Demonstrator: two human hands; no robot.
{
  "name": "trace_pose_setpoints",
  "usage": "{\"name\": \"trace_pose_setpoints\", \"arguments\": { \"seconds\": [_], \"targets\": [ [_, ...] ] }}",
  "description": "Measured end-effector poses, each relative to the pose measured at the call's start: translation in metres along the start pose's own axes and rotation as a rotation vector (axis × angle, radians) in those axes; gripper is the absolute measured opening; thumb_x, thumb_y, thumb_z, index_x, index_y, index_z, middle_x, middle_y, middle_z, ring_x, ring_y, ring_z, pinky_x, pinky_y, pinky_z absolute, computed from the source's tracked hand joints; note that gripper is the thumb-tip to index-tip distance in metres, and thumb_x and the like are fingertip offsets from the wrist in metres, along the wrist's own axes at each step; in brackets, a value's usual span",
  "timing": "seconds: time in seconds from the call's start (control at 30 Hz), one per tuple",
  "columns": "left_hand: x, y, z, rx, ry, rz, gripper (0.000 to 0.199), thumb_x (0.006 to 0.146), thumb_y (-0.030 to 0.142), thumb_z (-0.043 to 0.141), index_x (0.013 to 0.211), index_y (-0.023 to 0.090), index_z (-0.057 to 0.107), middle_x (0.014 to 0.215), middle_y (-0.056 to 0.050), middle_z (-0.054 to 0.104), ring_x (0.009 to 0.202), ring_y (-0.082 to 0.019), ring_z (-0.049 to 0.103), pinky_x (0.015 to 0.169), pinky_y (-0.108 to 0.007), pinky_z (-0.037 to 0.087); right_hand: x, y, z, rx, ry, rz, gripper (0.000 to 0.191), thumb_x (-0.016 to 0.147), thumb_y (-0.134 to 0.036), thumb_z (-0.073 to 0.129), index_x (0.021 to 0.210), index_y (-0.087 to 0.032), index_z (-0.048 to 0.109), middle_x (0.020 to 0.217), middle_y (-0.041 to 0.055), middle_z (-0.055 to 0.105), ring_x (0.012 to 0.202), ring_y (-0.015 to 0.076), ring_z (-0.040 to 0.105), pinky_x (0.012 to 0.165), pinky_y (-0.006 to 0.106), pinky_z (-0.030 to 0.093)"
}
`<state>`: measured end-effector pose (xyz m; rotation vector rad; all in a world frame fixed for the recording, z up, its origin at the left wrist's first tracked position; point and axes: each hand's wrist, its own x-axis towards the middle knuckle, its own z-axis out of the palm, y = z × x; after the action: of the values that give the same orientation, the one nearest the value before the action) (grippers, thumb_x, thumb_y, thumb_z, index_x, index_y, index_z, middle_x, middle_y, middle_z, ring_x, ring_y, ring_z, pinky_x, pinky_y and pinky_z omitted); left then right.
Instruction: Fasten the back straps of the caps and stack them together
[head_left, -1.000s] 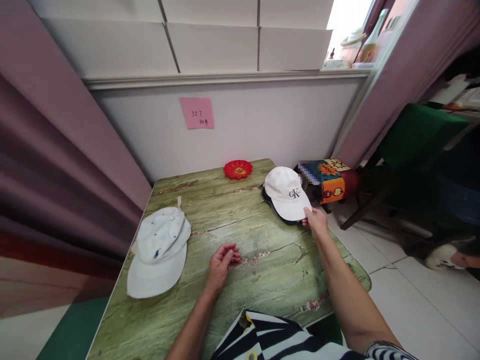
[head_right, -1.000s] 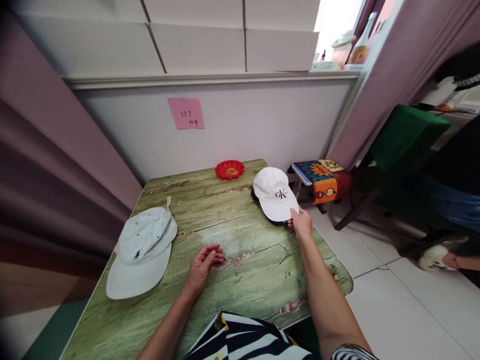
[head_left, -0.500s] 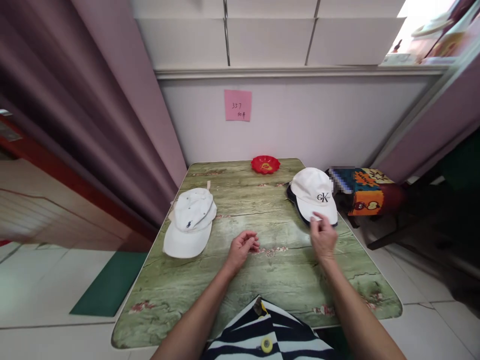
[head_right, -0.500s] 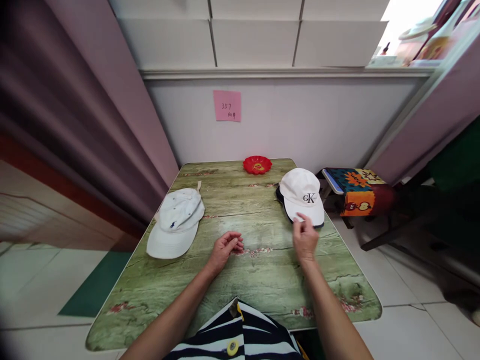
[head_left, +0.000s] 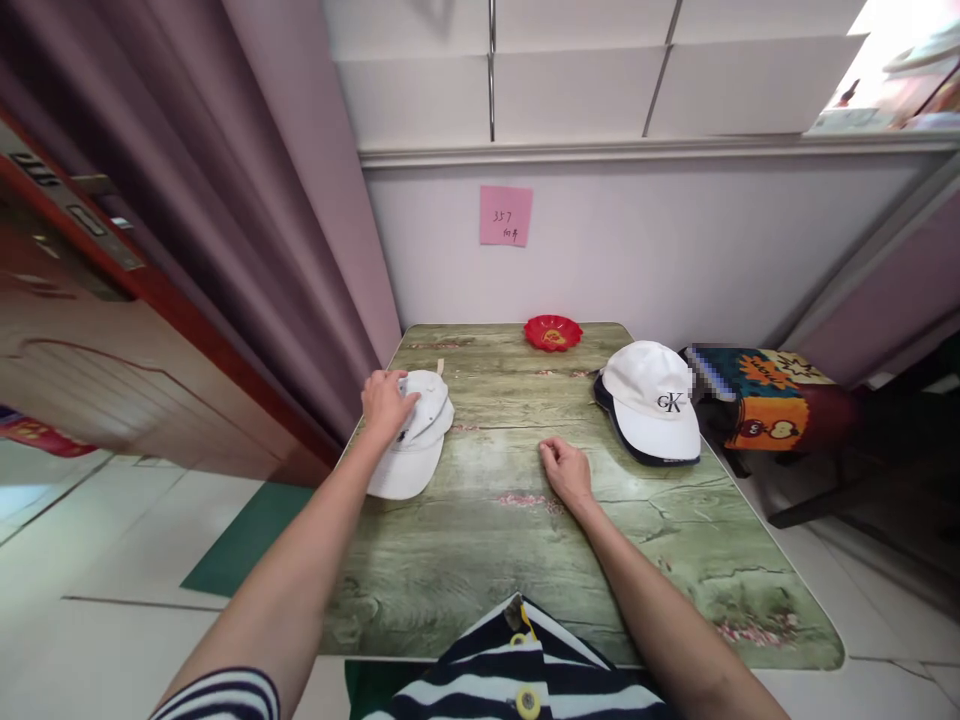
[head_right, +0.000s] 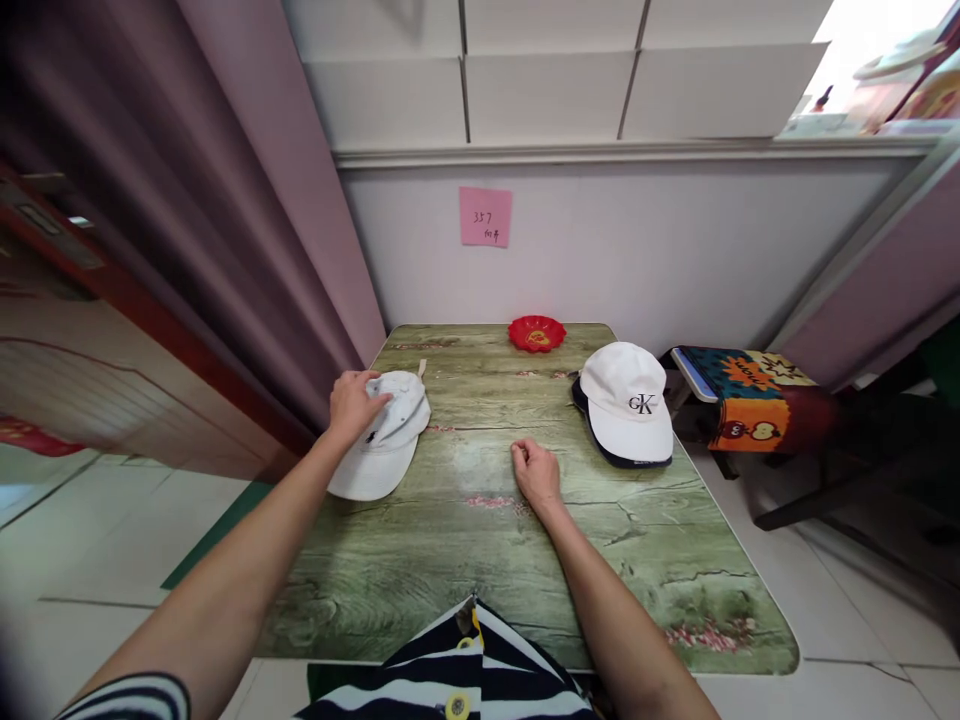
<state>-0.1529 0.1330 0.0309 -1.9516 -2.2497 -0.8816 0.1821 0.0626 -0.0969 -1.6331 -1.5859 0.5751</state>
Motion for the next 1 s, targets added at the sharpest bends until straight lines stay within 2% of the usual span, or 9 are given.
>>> {"name": "trace_pose_setpoints", "arguments": {
  "seconds": [0.07, 0.13, 0.23, 0.37, 0.53, 0.67, 0.77, 0.83, 1.0],
  "targets": [
    [0.008, -0.01, -0.002, 0.115, -0.109, 0.004, 0.029, 0.072, 0.03, 0.07, 0.099, 0.018, 0.07, 0.115, -0.015, 0.058, 0.109, -0.035, 0.05, 0.092, -0.046, 0.039, -0.002, -0.001, 0.0, -0.011, -0.002, -0.014, 0.033, 0.089, -0.043, 0.045, 0.086, -0.023, 0.072, 0.069, 0.0016, 0.069, 0.066, 0.0185, 0.061, 0.065, 0.025, 0.038],
    [0.01, -0.014, -0.001, 0.157, -0.155, 0.031, 0.015, 0.076, 0.031, 0.065, 0.084, 0.019, 0.07, 0.113, -0.013, 0.06, 0.109, -0.034, 0.05, 0.092, -0.046, 0.038, -0.003, -0.001, 0.0, -0.022, 0.001, -0.013, 0.033, 0.089, -0.042, 0.045, 0.086, -0.023, 0.072, 0.071, 0.002, 0.07, 0.068, 0.0188, 0.063, 0.065, 0.025, 0.039],
    [0.01, -0.013, -0.007, 0.137, -0.124, 0.075, 0.013, 0.08, 0.029, 0.057, 0.075, 0.019, 0.064, 0.111, -0.01, 0.063, 0.108, -0.032, 0.052, 0.092, -0.046, 0.038, -0.003, 0.0, 0.0, -0.033, 0.007, -0.022, 0.032, 0.089, -0.041, 0.045, 0.086, -0.022, 0.072, 0.073, 0.0026, 0.072, 0.07, 0.0191, 0.064, 0.066, 0.025, 0.04],
    [0.011, -0.008, -0.031, 0.081, -0.085, 0.106, 0.011, 0.081, 0.025, 0.052, 0.073, 0.019, 0.057, 0.113, -0.01, 0.064, 0.109, -0.03, 0.054, 0.092, -0.046, 0.038, -0.004, 0.002, 0.001, -0.021, 0.009, -0.033, 0.032, 0.089, -0.041, 0.045, 0.087, -0.023, 0.072, 0.073, 0.0023, 0.072, 0.07, 0.0192, 0.065, 0.067, 0.025, 0.041],
    [0.005, 0.012, -0.068, -0.04, -0.06, 0.226, 0.013, 0.081, 0.025, 0.051, 0.069, 0.019, 0.052, 0.115, -0.007, 0.063, 0.111, -0.026, 0.054, 0.095, -0.042, 0.037, -0.005, 0.002, 0.0, -0.006, 0.017, -0.046, 0.034, 0.089, -0.043, 0.044, 0.086, -0.022, 0.072, 0.073, 0.0033, 0.072, 0.069, 0.0199, 0.065, 0.066, 0.026, 0.041],
    [-0.004, 0.045, -0.095, -0.156, 0.006, 0.335, 0.013, 0.081, 0.026, 0.053, 0.07, 0.019, 0.052, 0.115, -0.006, 0.063, 0.106, -0.022, 0.056, 0.092, -0.036, 0.041, -0.005, 0.004, -0.003, 0.061, 0.016, -0.063, 0.036, 0.087, -0.045, 0.046, 0.084, -0.021, 0.071, 0.07, 0.0037, 0.07, 0.066, 0.02, 0.063, 0.065, 0.027, 0.042],
    [-0.013, 0.075, -0.111, -0.258, 0.039, 0.348, 0.012, 0.081, 0.026, 0.054, 0.071, 0.018, 0.053, 0.118, -0.006, 0.063, 0.098, -0.02, 0.057, 0.083, -0.032, 0.044, -0.011, -0.004, 0.001, 0.236, 0.001, -0.038, 0.037, 0.085, -0.048, 0.049, 0.086, -0.019, 0.071, 0.07, 0.0045, 0.069, 0.065, 0.0199, 0.062, 0.065, 0.029, 0.045],
    [-0.019, 0.093, -0.114, -0.36, 0.052, 0.33, 0.012, 0.079, 0.026, 0.057, 0.071, 0.018, 0.055, 0.117, -0.006, 0.063, 0.094, -0.019, 0.058, 0.079, -0.03, 0.044, -0.018, -0.017, 0.007, 0.445, -0.081, -0.015, 0.037, 0.083, -0.05, 0.054, 0.092, -0.018, 0.07, 0.073, 0.005, 0.07, 0.065, 0.0197, 0.062, 0.066, 0.03, 0.048],
    [-0.039, 0.125, -0.095, -0.799, -0.012, 0.197, 0.017, 0.074, 0.031, 0.064, 0.069, 0.016, 0.057, 0.112, -0.009, 0.065, 0.091, -0.02, 0.06, 0.081, -0.032, 0.046, -0.032, -0.074, 0.014, 1.076, -0.305, 0.105, 0.04, 0.077, -0.05, 0.065, 0.105, -0.021, 0.067, 0.1, 0.0054, 0.073, 0.088, 0.021, 0.067, 0.086, 0.036, 0.052]
  ]
}}
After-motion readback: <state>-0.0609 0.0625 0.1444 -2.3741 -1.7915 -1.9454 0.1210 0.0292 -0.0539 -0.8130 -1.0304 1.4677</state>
